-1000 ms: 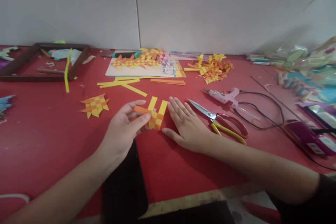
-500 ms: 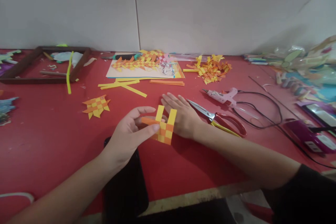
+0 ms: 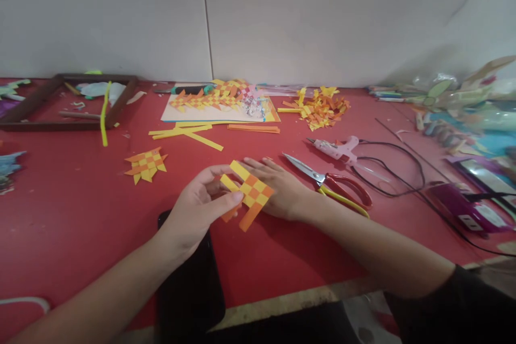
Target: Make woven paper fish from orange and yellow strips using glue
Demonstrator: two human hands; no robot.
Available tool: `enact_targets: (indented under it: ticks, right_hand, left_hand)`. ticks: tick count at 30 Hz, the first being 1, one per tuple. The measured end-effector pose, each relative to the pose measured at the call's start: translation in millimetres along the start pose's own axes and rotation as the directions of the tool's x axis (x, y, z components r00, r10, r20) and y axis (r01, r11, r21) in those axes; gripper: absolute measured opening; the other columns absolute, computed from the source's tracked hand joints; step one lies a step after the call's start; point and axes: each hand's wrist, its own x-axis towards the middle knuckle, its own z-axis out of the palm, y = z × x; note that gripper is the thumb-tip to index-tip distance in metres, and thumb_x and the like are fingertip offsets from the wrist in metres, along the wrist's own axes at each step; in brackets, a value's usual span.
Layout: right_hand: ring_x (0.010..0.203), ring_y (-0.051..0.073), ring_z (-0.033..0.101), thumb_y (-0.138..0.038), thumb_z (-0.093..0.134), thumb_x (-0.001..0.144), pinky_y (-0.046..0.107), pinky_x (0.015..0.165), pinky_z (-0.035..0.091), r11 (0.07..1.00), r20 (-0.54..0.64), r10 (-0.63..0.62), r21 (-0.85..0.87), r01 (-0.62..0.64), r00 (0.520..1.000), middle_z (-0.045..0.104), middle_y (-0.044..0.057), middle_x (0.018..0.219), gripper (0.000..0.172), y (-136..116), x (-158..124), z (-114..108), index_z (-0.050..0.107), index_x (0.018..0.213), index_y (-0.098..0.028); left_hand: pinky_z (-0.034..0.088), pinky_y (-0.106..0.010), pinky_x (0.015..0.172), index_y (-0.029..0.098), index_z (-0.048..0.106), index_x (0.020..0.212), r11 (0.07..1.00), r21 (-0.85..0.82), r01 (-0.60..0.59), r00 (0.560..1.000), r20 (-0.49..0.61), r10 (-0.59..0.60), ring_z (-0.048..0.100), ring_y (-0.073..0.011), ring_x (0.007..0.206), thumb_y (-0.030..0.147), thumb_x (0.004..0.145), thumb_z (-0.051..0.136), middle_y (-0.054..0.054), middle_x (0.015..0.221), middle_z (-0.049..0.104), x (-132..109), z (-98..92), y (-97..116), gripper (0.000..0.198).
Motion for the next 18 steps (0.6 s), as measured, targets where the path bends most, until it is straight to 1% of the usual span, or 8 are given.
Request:
enact_targets:
  ticks: [4,7,9,10,11,13,16,18]
  right_hand:
    - [0.148,0.033,0.028,-0.048,0.037,0.099,0.056,0.12,0.023,0.956,-0.078,0.259,-0.118,-0.267,0.963,0.033,0.019,0.158,0.065,12.2,-4.7,-5.3,0.039,0.149,-0.007]
    - [0.147,0.035,0.028,-0.048,0.037,0.099,0.053,0.118,0.028,0.947,-0.189,0.264,-0.134,-0.291,0.946,0.032,0.022,0.157,0.063,17.1,-12.2,-16.3,0.046,0.143,-0.003]
    - [0.139,0.032,0.043,-0.041,0.036,0.101,0.048,0.112,0.037,0.953,-0.251,0.257,-0.094,-0.287,0.933,0.047,0.019,0.149,0.05,20.4,-22.1,-30.0,0.055,0.134,-0.009]
    - [0.128,0.029,0.054,-0.037,0.035,0.101,0.044,0.106,0.043,0.947,-0.256,0.288,-0.066,-0.314,0.923,0.059,0.017,0.137,0.043,22.8,-29.5,-38.4,0.062,0.123,-0.012]
    - [0.111,0.027,0.064,-0.034,0.034,0.101,0.041,0.095,0.048,0.931,-0.218,0.34,-0.057,-0.36,0.915,0.069,0.014,0.118,0.039,25.9,-38.8,-47.0,0.067,0.107,-0.015]
    - [0.082,0.026,0.068,-0.033,0.035,0.099,0.039,0.075,0.05,0.875,-0.047,0.472,-0.101,-0.474,0.88,0.072,0.012,0.087,0.04,34.5,-62.5,-61.7,0.066,0.08,-0.017]
    - [0.079,0.025,0.067,-0.029,0.044,0.094,0.037,0.07,0.047,0.853,0.151,0.521,-0.094,-0.513,0.84,0.072,0.012,0.088,0.027,49.0,-101.5,-67.6,0.065,0.079,-0.019]
    - [0.078,0.023,0.067,-0.02,0.052,0.085,0.033,0.068,0.045,0.842,0.111,0.539,-0.051,-0.536,0.835,0.073,0.01,0.088,0.014,55.8,-120.0,-60.7,0.065,0.082,-0.021]
  left_hand:
    - [0.059,-0.022,0.064,0.025,0.06,0.112,0.999,-0.023,0.039,0.998,-0.05,-0.04,0.066,-0.0098,0.068,0.018,0.065,0.087,0.004,0.085,0.067,0.2,-0.1,-0.9,0.055]
    - [0.062,-0.028,0.068,0.026,0.061,0.111,0.993,-0.08,0.083,0.995,-0.043,-0.086,0.067,-0.0113,0.07,0.018,0.065,0.086,0.003,0.089,0.069,1.2,0.1,-0.5,0.053]
    - [0.063,-0.03,0.068,0.023,0.065,0.099,0.986,-0.124,0.109,0.992,-0.048,-0.115,0.067,-0.0115,0.07,0.02,0.066,0.085,0.003,0.085,0.069,2.0,0.0,0.0,0.039]
    - [0.063,-0.03,0.068,0.022,0.065,0.091,0.982,-0.145,0.118,0.991,-0.049,-0.126,0.065,-0.0109,0.068,0.021,0.067,0.085,0.004,0.08,0.068,2.4,-0.2,0.3,0.031]
    - [0.063,-0.03,0.068,0.02,0.065,0.083,0.979,-0.163,0.121,0.99,-0.047,-0.13,0.064,-0.0103,0.066,0.023,0.067,0.084,0.005,0.075,0.066,2.9,-0.5,0.4,0.025]
    - [0.062,-0.026,0.067,0.019,0.064,0.074,0.979,-0.171,0.109,0.992,-0.039,-0.117,0.062,-0.009,0.064,0.026,0.069,0.084,0.005,0.07,0.064,3.8,-1.5,0.4,0.022]
    - [0.06,-0.021,0.066,0.02,0.069,0.082,0.991,-0.104,0.08,0.995,-0.047,-0.085,0.065,-0.0092,0.068,0.03,0.072,0.083,0.003,0.078,0.069,4.9,-2.6,-0.2,0.02]
    - [0.059,-0.02,0.067,0.021,0.071,0.09,0.996,-0.059,0.07,0.996,-0.055,-0.073,0.066,-0.0095,0.07,0.03,0.073,0.083,0.002,0.083,0.072,5.0,-2.4,-0.6,0.023]
